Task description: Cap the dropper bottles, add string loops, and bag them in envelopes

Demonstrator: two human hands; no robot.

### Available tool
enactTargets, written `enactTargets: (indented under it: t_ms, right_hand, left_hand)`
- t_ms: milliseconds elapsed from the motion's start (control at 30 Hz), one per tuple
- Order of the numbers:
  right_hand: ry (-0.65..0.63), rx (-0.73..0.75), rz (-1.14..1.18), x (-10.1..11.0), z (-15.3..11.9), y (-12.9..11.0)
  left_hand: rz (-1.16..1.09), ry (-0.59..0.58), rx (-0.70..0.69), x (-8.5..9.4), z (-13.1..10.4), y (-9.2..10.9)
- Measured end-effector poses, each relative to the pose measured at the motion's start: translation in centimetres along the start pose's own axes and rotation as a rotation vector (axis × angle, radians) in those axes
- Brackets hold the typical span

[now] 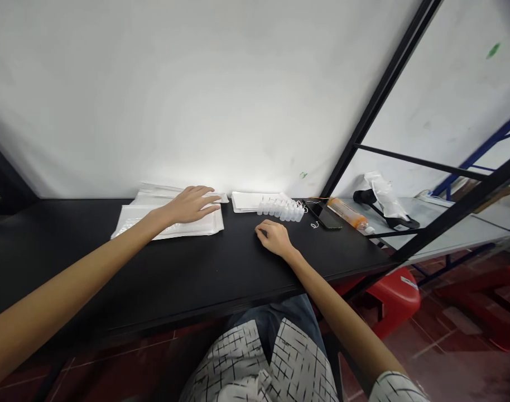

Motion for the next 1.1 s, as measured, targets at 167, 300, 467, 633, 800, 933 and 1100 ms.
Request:
enactTargets:
  t_ms: [167,300,467,633,800,933,1100]
  right_hand:
    - [-0.023,-0.026,-0.034,0.2,0.0,0.3]
    - [-0.027,-0.043,-0.044,0.3,-0.2,0.7]
    - [-0.042,-0.043,-0.053,0.1,0.0,0.7]
    - [-0.042,-0.047,-0.036,0.2,0.0,0.8]
    - [-0.041,-0.057,-0.027,0.4,-0.1,0.9]
    - [-0.015,-0.051,-0.025,0.6,-0.2,1.0]
    - [0.167,-0.131,0.020,2.5,-0.1,2.8]
  left_hand:
    - [0.031,-0.285,-0.041,-3.1,9.3,1.9]
    - [0.055,-0.439,0.020,-5.5,12.0,2.1]
    - [-0.044,-0.492,0.108,-6.2,11.9,1.3]
    - [-0.050,-0.389,0.167,-5.1,11.9,1.1]
    - [0.075,-0.151,0.341,-1.2,12.1,0.0]
    - [0.157,-0.015,0.426,3.6,11.2,-0.9]
    - [0.289,0.150,0.359,9.2,5.8,0.3]
Point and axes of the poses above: each hand's wrist, its own z-axis towards the middle knuckle, its own x-axis out of the back of the hand, y = z × x, the point moved 8 cm from there along z, towards the middle knuckle, and after that the axes turned 7 degrees about -x, right-handed, at the moved point
